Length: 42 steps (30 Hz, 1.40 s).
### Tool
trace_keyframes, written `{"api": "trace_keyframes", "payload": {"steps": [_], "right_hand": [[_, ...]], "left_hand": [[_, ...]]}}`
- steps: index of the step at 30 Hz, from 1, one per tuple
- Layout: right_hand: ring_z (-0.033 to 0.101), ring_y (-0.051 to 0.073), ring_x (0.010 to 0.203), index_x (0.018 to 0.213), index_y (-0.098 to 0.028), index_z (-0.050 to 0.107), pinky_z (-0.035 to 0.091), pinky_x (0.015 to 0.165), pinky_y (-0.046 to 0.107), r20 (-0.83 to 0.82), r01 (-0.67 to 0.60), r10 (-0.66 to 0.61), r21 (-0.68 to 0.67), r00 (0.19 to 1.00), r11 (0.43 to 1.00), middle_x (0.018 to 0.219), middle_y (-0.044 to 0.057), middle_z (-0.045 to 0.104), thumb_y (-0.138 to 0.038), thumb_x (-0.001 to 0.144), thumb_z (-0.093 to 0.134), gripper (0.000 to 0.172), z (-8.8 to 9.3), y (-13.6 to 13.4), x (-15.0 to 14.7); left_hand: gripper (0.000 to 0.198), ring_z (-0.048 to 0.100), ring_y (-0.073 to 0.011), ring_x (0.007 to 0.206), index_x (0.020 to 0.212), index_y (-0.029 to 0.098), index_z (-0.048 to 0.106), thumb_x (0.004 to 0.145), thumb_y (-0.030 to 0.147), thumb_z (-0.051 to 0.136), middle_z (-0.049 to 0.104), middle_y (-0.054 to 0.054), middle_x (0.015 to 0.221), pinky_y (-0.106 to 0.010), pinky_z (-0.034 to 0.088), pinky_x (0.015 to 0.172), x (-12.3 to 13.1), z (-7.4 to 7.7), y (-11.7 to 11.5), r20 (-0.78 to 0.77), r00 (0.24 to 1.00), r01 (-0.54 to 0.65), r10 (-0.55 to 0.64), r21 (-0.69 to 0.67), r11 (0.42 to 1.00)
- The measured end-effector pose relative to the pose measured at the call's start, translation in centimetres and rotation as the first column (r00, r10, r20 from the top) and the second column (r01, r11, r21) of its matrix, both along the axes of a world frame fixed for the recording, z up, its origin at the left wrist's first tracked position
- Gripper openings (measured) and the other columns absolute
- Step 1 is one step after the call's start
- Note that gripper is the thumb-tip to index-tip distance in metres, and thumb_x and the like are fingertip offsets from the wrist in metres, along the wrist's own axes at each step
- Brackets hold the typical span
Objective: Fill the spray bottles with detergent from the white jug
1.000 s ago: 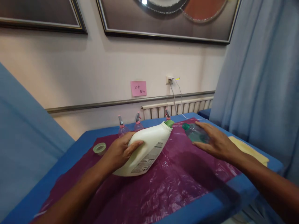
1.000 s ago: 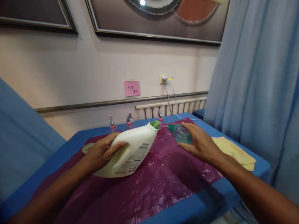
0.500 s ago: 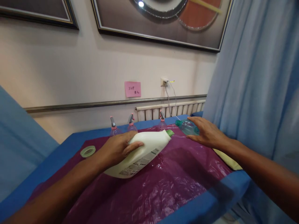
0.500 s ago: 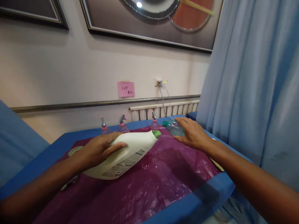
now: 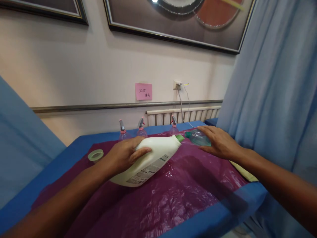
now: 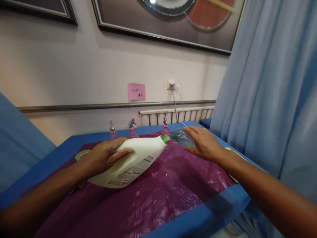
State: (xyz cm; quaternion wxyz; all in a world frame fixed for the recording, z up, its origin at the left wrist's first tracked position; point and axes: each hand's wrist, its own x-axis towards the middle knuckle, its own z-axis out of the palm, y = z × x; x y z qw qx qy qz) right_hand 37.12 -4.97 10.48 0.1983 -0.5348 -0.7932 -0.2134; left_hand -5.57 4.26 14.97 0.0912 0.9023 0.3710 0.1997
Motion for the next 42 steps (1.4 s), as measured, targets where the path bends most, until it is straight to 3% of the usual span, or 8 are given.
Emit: {"api": "trace_keyframes", "payload": {"steps": [6,17,30,42], "right_hand": [[0.066,0.042,0.139,0.163,-0.018,0.050,0.059,0.109,0.060,0.084,0.010,-0.008,-0.015,0.996,1.000,0.156,0.024,0.066,-0.049,0.102,0.071,0.072,0.6,0.3,-0.1],[0.065,0.044,0.139,0.169,-0.020,0.044,0.057,0.109,0.064,0.177,-0.007,0.008,-0.006,0.984,1.000,0.157,0.024,0.064,-0.049,0.105,0.066,0.074,1.1,0.7,-0.1],[0.064,0.042,0.141,0.170,-0.022,0.043,0.056,0.110,0.060,0.256,-0.014,0.012,0.007,0.967,1.000,0.158,0.022,0.064,-0.045,0.106,0.064,0.071,1.7,0.6,0.0],[0.063,0.044,0.141,0.168,-0.021,0.046,0.054,0.110,0.060,0.292,-0.017,0.013,0.012,0.956,1.000,0.158,0.022,0.064,-0.045,0.108,0.061,0.066,1.8,0.8,0.2]], "left_hand": [[0.048,0.074,-0.0286,0.090,0.115,0.027,0.078,0.102,0.069,0.058,0.081,-0.007,0.103,-0.035,0.052,0.077,0.1,-0.3,0.1,0.019,1.000,0.007,-0.008,0.014,1.000],[0.047,0.076,-0.0302,0.097,0.117,0.028,0.079,0.102,0.069,0.061,0.082,-0.009,0.107,-0.037,0.053,0.083,0.2,-0.7,0.1,0.061,0.997,0.038,-0.039,0.020,0.999],[0.049,0.076,-0.0319,0.105,0.126,0.027,0.078,0.105,0.066,0.058,0.083,-0.010,0.118,-0.039,0.052,0.086,0.5,-0.8,0.6,0.005,0.999,0.048,-0.048,0.015,0.999],[0.046,0.076,-0.0312,0.103,0.121,0.029,0.076,0.105,0.067,0.057,0.082,-0.008,0.119,-0.038,0.052,0.084,0.8,-0.6,0.5,-0.011,0.999,0.045,-0.045,0.013,0.999]]}}
